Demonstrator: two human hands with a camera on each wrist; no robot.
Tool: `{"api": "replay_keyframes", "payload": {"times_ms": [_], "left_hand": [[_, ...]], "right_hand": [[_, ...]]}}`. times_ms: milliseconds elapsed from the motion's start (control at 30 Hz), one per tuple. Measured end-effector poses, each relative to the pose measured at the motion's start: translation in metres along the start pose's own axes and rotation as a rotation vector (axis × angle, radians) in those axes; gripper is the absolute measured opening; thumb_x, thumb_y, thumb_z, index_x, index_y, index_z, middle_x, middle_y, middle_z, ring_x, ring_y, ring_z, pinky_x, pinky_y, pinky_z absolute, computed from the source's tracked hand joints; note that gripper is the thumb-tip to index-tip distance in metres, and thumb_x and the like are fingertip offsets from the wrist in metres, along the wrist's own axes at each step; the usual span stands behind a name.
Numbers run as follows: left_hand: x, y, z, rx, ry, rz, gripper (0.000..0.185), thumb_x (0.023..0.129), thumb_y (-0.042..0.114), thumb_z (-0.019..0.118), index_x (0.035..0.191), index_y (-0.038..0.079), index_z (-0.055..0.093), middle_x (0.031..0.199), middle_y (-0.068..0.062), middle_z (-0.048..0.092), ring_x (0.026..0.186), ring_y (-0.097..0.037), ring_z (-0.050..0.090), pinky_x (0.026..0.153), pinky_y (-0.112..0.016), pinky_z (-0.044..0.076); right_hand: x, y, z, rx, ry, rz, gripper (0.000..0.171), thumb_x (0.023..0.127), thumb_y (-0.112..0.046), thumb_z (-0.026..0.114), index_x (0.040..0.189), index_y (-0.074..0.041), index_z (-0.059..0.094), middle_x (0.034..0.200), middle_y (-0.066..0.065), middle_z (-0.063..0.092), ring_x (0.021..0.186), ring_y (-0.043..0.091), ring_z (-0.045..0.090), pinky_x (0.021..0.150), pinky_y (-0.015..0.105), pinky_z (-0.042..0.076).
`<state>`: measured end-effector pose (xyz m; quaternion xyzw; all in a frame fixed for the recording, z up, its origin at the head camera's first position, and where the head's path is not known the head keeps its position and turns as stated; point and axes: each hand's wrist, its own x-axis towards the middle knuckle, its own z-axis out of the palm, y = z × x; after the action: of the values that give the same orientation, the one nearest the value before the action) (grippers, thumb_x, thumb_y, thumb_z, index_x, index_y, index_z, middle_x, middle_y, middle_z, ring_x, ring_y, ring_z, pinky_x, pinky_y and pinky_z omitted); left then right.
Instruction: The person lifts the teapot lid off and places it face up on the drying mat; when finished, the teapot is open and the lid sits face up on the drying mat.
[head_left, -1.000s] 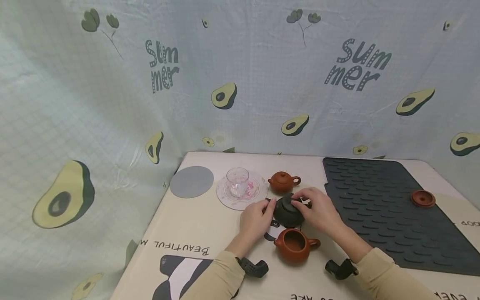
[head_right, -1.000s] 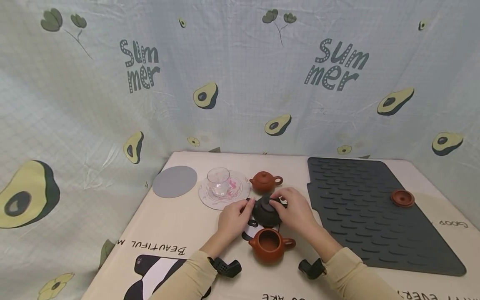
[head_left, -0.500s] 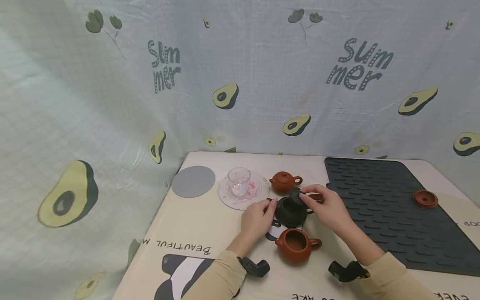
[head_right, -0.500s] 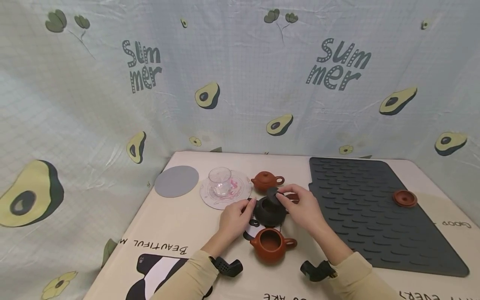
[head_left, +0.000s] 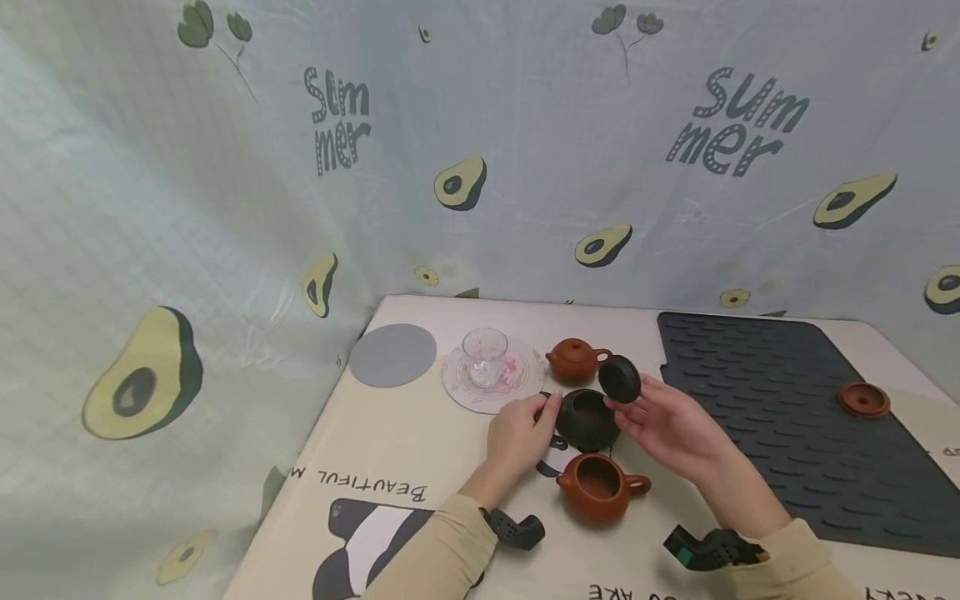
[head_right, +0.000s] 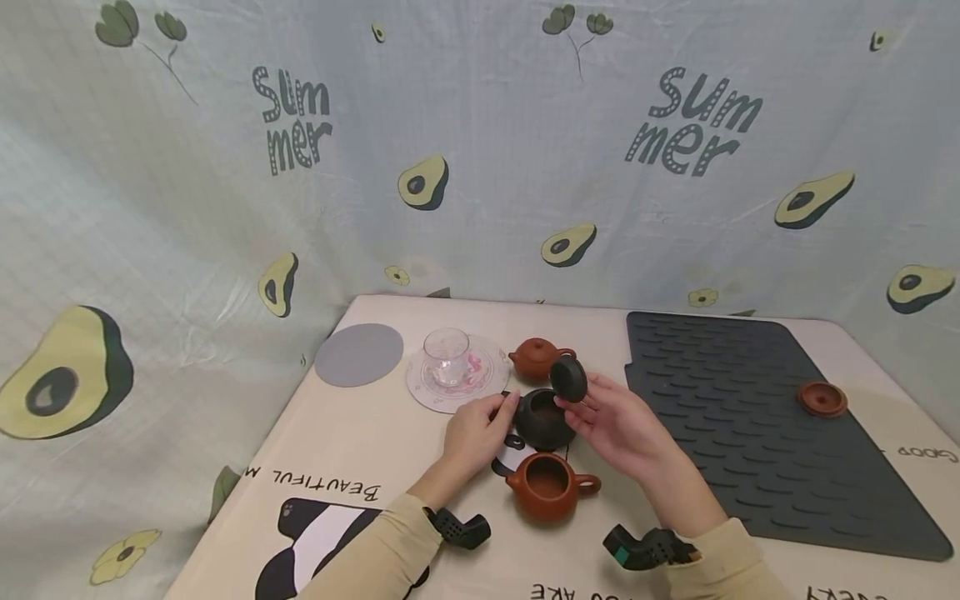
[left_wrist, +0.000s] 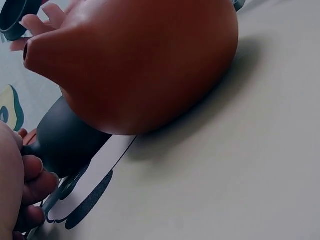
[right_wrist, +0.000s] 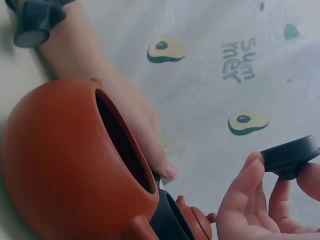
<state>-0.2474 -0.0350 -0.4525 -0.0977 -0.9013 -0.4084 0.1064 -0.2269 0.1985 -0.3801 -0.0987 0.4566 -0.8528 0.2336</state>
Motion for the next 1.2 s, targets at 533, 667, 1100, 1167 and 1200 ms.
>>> {"api": "replay_keyframes", "payload": {"times_ms": [533, 667, 1100, 1167, 1200], "left_hand": [[0.001, -0.003, 0.003, 0.006, 0.019, 0.017, 0.046, 0.106, 0.047, 0.049, 0.069, 0.021, 0.057, 0.058, 0.009, 0.048, 0.06, -0.012, 0.048, 0.055, -0.028, 0.034], [0.006, -0.001, 0.001, 0.006, 0.012, 0.018, 0.047, 0.107, 0.047, 0.048, 0.068, 0.021, 0.055, 0.057, 0.008, 0.047, 0.059, -0.012, 0.047, 0.055, -0.029, 0.033], [0.006, -0.001, 0.005, -0.006, 0.005, 0.001, 0.05, 0.106, 0.051, 0.047, 0.067, 0.021, 0.055, 0.056, 0.008, 0.047, 0.059, -0.013, 0.047, 0.054, -0.03, 0.033], [0.006, -0.002, 0.006, -0.004, 0.008, 0.002, 0.05, 0.106, 0.051, 0.047, 0.067, 0.021, 0.055, 0.055, 0.008, 0.047, 0.059, -0.013, 0.047, 0.054, -0.03, 0.033], [0.006, -0.002, 0.007, -0.005, 0.008, 0.001, 0.049, 0.106, 0.051, 0.047, 0.067, 0.021, 0.055, 0.055, 0.008, 0.047, 0.059, -0.013, 0.048, 0.054, -0.03, 0.033]], "right_hand": [[-0.005, 0.004, -0.02, 0.224, -0.186, 0.002, 0.045, 0.115, -0.021, 0.024, 0.151, -0.023, 0.05, 0.141, 0.007, 0.056, 0.118, 0.027, 0.059, 0.1, 0.034, 0.046], [-0.005, 0.0, -0.02, 0.224, -0.128, 0.011, 0.043, 0.114, -0.032, 0.029, 0.145, -0.018, 0.055, 0.14, 0.006, 0.056, 0.118, 0.029, 0.059, 0.1, 0.036, 0.046], [-0.008, 0.0, -0.026, 0.156, -0.047, 0.011, 0.039, 0.114, -0.032, 0.034, 0.14, -0.022, 0.061, 0.13, 0.008, 0.063, 0.104, 0.024, 0.061, 0.093, 0.031, 0.048], [-0.009, 0.0, -0.025, 0.138, 0.008, 0.009, 0.036, 0.113, -0.032, 0.037, 0.136, -0.022, 0.062, 0.126, 0.01, 0.065, 0.101, 0.023, 0.06, 0.091, 0.03, 0.049], [-0.009, -0.001, -0.024, 0.125, 0.037, 0.007, 0.034, 0.113, -0.033, 0.039, 0.134, -0.022, 0.062, 0.123, 0.01, 0.065, 0.1, 0.022, 0.06, 0.09, 0.029, 0.049]]}}
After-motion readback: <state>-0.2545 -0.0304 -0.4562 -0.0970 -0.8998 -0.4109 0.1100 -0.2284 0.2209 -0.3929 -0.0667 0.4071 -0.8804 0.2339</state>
